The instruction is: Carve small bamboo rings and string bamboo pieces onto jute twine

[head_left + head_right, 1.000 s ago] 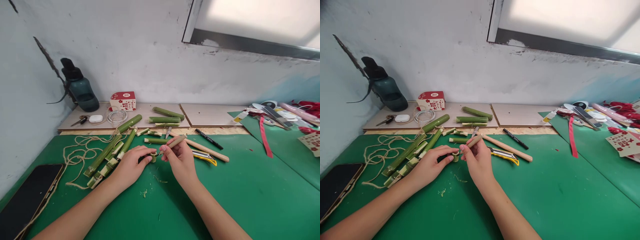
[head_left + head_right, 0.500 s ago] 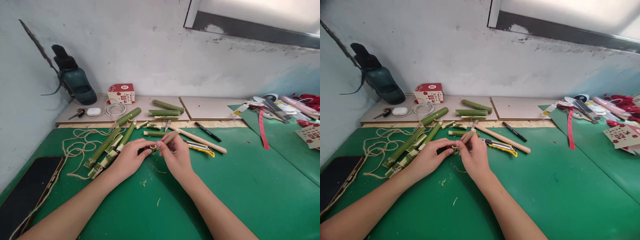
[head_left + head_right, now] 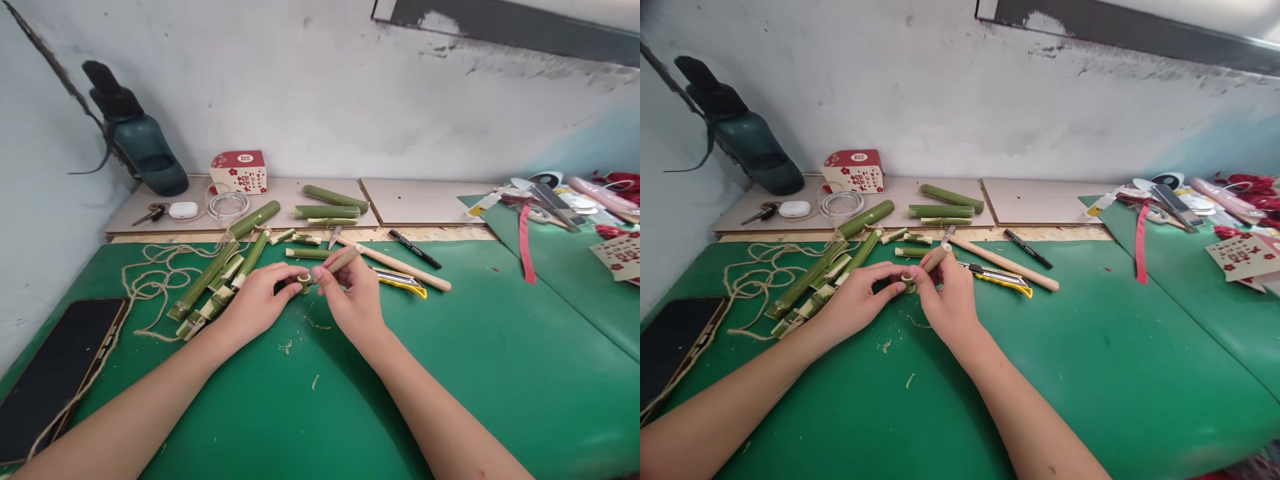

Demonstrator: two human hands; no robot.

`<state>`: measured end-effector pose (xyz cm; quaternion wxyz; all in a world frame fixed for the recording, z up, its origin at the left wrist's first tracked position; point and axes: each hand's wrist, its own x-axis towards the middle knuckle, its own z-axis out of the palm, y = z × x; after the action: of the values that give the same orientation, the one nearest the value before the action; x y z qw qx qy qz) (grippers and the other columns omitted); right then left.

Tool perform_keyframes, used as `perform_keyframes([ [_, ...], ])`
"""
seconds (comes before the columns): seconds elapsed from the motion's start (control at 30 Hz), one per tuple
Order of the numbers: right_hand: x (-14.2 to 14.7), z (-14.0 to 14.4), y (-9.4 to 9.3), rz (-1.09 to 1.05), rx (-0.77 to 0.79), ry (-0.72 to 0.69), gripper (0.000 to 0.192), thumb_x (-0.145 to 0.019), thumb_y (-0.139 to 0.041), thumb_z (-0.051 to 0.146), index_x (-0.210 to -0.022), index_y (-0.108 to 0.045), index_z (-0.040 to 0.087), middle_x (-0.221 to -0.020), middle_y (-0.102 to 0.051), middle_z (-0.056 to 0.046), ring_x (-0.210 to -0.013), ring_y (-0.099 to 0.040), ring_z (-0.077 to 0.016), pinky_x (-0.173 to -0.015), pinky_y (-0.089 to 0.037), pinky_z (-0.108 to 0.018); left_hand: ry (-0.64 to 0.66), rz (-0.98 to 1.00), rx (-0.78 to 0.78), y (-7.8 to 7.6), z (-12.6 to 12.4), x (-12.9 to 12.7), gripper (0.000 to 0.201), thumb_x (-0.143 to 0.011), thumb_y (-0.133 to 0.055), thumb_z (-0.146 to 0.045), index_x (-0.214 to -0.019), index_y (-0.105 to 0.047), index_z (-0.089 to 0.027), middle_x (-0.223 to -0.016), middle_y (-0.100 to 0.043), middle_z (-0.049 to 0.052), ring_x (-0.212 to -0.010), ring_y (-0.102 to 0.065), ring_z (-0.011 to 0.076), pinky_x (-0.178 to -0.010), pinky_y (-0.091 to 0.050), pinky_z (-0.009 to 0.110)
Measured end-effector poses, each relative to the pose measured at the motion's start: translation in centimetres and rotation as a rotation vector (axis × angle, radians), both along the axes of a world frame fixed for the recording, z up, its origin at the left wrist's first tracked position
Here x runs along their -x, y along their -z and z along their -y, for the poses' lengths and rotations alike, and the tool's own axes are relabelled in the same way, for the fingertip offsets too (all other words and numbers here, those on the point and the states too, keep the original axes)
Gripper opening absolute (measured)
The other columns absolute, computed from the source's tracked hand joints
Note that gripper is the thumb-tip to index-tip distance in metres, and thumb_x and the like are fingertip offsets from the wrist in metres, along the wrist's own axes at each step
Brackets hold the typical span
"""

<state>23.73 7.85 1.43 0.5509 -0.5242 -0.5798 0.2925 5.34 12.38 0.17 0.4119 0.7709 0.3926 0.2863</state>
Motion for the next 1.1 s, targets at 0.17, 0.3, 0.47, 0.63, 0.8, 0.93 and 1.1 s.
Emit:
perform_keyframes([
  [0.17, 0.06, -0.09, 0.23, -0.007, -0.025, 0.010, 0.022, -0.094, -0.073, 0.038, -0.092, -0.055, 0.025, -0.069, -0.063, 0.004, -0.054, -0.063, -0.0133, -0.052, -0.049, -0.028, -0.009, -0.001, -0.024, -0.12, 0.04, -0.04, 0.027, -0.099, -0.065, -0.016, -0.121, -0.077, -0.025, -0.101, -0.074, 0.002, -0.090, -0.068, 0.0182, -0.084, -0.054, 0.033],
  [0.3, 0.08, -0.13, 0.28, -0.017, -0.035, 0.028, 0.024, -0.094, -0.073, 0.040, -0.092, -0.055, 0.025, -0.069, -0.063, 0.004, -0.054, -0.063, -0.0138, -0.053, -0.050, -0.029, -0.020, -0.011, -0.033, -0.40, 0.12, -0.10, 0.027, -0.097, -0.066, -0.015, -0.121, -0.077, -0.023, -0.100, -0.075, 0.003, -0.088, -0.069, 0.0183, -0.085, -0.055, 0.034],
  [0.47, 0.07, -0.09, 0.24, -0.005, -0.041, 0.021, 0.023, -0.095, -0.072, 0.039, -0.092, -0.054, 0.025, -0.071, -0.065, 0.004, -0.055, -0.063, -0.0137, -0.054, -0.051, -0.029, -0.027, -0.020, -0.041, -0.48, 0.10, -0.14, 0.027, -0.097, -0.067, -0.015, -0.121, -0.077, -0.022, -0.102, -0.077, 0.003, -0.089, -0.070, 0.0183, -0.085, -0.056, 0.033],
  [0.63, 0.16, -0.05, 0.39, 0.020, -0.035, 0.032, 0.022, -0.094, -0.072, 0.037, -0.090, -0.054, 0.026, -0.070, -0.062, 0.004, -0.055, -0.060, -0.0135, -0.053, -0.049, -0.029, -0.022, -0.021, -0.054, -0.36, 0.13, -0.10, 0.026, -0.097, -0.067, -0.016, -0.120, -0.078, -0.022, -0.104, -0.078, 0.003, -0.094, -0.072, 0.0194, -0.091, -0.057, 0.034],
  [0.8, 0.36, 0.02, 0.66, 0.049, -0.020, 0.026, 0.020, -0.096, -0.070, 0.037, -0.091, -0.054, 0.025, -0.070, -0.062, 0.004, -0.055, -0.059, -0.0133, -0.053, -0.048, -0.029, -0.013, -0.010, -0.049, -0.27, 0.12, -0.04, 0.027, -0.096, -0.067, -0.016, -0.120, -0.077, -0.022, -0.104, -0.077, 0.002, -0.092, -0.071, 0.0182, -0.088, -0.056, 0.033],
  [0.93, 0.48, 0.11, 0.54, 0.076, -0.042, 0.002, 0.021, -0.096, -0.069, 0.037, -0.090, -0.053, 0.025, -0.071, -0.061, 0.004, -0.056, -0.059, -0.0127, -0.053, -0.049, -0.028, -0.011, -0.005, -0.056, -0.23, 0.10, -0.05, 0.025, -0.097, -0.067, -0.016, -0.118, -0.077, -0.023, -0.103, -0.077, 0.002, -0.090, -0.070, 0.0175, -0.085, -0.055, 0.032],
  [1.1, 0.31, 0.01, 0.39, 0.085, -0.036, 0.029, 0.022, -0.096, -0.069, 0.037, -0.088, -0.051, 0.026, -0.070, -0.061, 0.003, -0.056, -0.058, -0.0132, -0.052, -0.048, -0.028, -0.002, -0.005, -0.054, -0.36, 0.15, -0.05, 0.027, -0.097, -0.066, -0.016, -0.121, -0.077, -0.023, -0.105, -0.077, 0.003, -0.092, -0.070, 0.0183, -0.087, -0.055, 0.034],
])
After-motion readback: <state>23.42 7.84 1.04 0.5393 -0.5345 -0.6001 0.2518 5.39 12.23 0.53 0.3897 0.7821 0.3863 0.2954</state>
